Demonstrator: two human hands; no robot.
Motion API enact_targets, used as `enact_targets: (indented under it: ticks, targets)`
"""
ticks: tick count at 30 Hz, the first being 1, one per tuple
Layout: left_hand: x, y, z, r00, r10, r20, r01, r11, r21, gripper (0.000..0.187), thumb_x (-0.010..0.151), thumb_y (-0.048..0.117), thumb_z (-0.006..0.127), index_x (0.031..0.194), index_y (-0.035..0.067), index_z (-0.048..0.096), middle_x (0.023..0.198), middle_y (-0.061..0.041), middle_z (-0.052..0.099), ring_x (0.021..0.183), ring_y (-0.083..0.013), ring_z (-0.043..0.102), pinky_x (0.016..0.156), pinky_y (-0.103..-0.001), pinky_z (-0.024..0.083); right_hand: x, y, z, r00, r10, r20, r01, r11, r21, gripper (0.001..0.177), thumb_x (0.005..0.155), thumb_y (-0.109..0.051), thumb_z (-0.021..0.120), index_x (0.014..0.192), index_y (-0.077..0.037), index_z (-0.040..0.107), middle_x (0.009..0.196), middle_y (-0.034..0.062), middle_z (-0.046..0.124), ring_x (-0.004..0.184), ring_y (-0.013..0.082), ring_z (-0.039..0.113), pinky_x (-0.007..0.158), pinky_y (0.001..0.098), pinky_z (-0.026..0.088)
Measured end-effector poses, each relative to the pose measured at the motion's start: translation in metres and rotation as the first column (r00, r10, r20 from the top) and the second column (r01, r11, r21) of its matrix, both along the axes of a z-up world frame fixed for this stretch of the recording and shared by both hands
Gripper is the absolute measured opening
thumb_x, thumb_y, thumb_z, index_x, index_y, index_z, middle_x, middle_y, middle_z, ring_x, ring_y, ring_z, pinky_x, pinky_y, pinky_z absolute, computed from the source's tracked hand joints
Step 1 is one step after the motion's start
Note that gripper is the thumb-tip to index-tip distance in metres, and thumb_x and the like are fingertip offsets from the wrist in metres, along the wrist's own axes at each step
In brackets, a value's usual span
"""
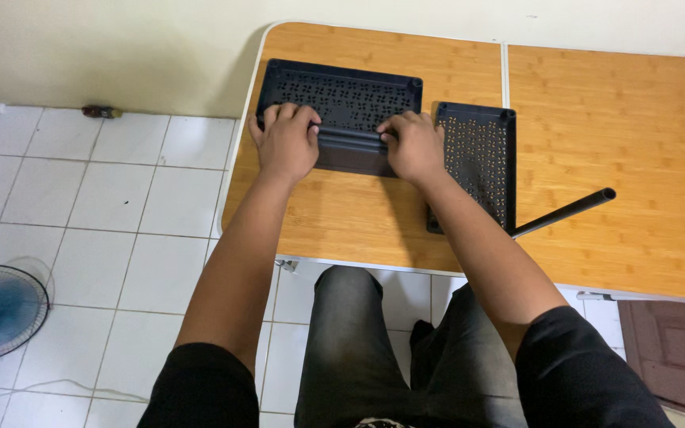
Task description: The person assembles a black plastic tray by inserting four black cylindrical legs into the tray's corner holes. The person retrieves each leg from a larger black plastic container and secures them one by one into the tray on the table.
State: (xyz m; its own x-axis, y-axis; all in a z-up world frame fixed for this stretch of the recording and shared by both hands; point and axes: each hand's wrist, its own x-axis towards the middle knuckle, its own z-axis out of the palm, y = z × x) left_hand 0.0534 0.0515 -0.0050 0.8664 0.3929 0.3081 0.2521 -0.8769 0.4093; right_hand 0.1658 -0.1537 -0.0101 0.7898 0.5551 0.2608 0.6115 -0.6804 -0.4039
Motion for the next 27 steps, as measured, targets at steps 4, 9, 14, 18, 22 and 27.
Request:
enact_targets:
  ticks: [4,9,14,18,22,27]
  targets:
    - [0.000,-0.002,0.003,1.000,-0.028,0.008,0.028,1.000,0.009,0.014,0.098,0.017,0.059,0.108,0.019,0.069,0.114,-0.001,0.066,0.122,-0.0272,0.049,0.116,-0.065,0.011,-0.001,-0.003,0.005,1.000,0.005,-0.025,-0.005,1.000,-0.017,0.016,0.091,-0.019,0.071,0.105,-0.020,0.076,0.106,-0.0017,0.072,0.115,0.0257,0.059,0.099,0.0514,0.038]
    - [-0.006,-0.007,0.011,0.997,-0.060,0.052,0.060,0.998,0.006,0.017,0.103,0.017,0.055,0.109,0.020,0.070,0.108,-0.002,0.066,0.114,-0.0266,0.053,0.117,-0.061,0.014,-0.001,-0.010,0.016,0.980,0.070,0.187,-0.061,0.997,-0.055,0.025,0.083,-0.023,0.076,0.108,-0.020,0.077,0.105,0.0048,0.068,0.111,0.0299,0.057,0.092,0.0529,0.037]
    - [-0.014,-0.011,0.028,0.985,-0.088,0.146,0.075,0.993,0.092,0.015,0.105,0.025,0.058,0.104,0.019,0.072,0.100,-0.001,0.067,0.106,-0.0271,0.055,0.110,-0.057,0.025,-0.006,-0.022,0.029,0.984,0.051,0.168,-0.043,0.998,-0.048,0.019,0.095,-0.025,0.070,0.112,-0.021,0.076,0.105,0.0036,0.068,0.110,0.0290,0.059,0.090,0.0472,0.042]
    - [-0.020,-0.010,0.043,0.956,-0.079,0.282,0.047,0.992,0.118,0.025,0.099,0.041,0.069,0.097,0.017,0.075,0.095,-0.003,0.068,0.103,-0.0268,0.055,0.104,-0.052,0.029,-0.010,-0.035,0.040,0.983,0.052,0.176,-0.050,0.999,-0.018,0.022,0.101,-0.023,0.063,0.118,-0.015,0.073,0.106,0.0060,0.068,0.107,0.0301,0.059,0.089,0.0480,0.041]
    - [-0.028,-0.004,0.054,0.969,-0.027,0.246,0.037,0.999,-0.040,0.030,0.088,0.047,0.079,0.091,0.017,0.077,0.089,-0.003,0.068,0.097,-0.0260,0.058,0.096,-0.050,0.033,-0.014,-0.050,0.050,0.994,-0.010,0.111,0.011,1.000,-0.010,0.024,0.102,-0.024,0.058,0.119,-0.012,0.070,0.110,0.0076,0.068,0.112,0.0294,0.060,0.090,0.0495,0.041]
    - [-0.026,-0.002,0.053,0.924,-0.017,0.381,0.218,0.842,-0.493,0.029,0.080,0.028,0.089,0.096,0.010,0.073,0.088,0.001,0.073,0.082,-0.0120,0.067,0.077,-0.033,0.054,-0.016,-0.070,0.054,0.998,-0.032,0.059,0.028,0.998,0.064,0.026,0.104,-0.025,0.054,0.120,-0.011,0.068,0.115,0.0112,0.067,0.108,0.0344,0.061,0.087,0.0518,0.043]
